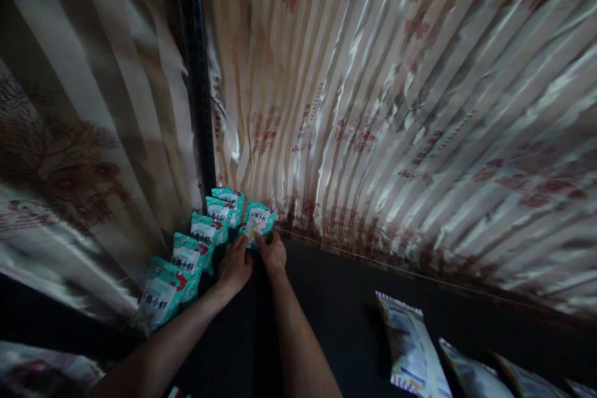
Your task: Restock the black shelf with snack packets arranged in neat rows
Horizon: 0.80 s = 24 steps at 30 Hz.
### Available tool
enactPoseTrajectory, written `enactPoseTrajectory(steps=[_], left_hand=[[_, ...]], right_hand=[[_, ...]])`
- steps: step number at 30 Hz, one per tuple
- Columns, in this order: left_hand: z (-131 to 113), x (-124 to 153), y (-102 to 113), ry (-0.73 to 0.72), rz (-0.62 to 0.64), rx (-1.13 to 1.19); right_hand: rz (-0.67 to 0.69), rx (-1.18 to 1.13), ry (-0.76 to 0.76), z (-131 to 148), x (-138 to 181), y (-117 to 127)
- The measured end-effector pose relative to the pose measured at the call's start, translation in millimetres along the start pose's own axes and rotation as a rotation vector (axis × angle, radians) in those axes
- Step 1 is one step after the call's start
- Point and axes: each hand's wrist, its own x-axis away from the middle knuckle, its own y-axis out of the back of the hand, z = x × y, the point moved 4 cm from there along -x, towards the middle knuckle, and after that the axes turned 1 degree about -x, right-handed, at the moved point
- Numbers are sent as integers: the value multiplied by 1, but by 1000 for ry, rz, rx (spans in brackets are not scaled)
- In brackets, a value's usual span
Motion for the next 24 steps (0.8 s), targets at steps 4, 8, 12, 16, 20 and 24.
enactPoseTrajectory(steps=[4,8,12,16,20,24], left_hand=[[-7,17,11,-84,-58,56],[-18,69,25,-194,-72,200],[-20,155,27,-371,154,326],[6,240,12,-515,466,226],[54,278,-9,-252,558,9],[80,278,-20,-26,523,-69]], right_hand=[[-54,-30,34,1,26,20],[-114,-122,117,4,75,50],[-96,-266,110,-3,145,81],[-58,-219,59,-27,225,101],[189,7,84,-62,295,91],[414,223,113,-89,346,68]])
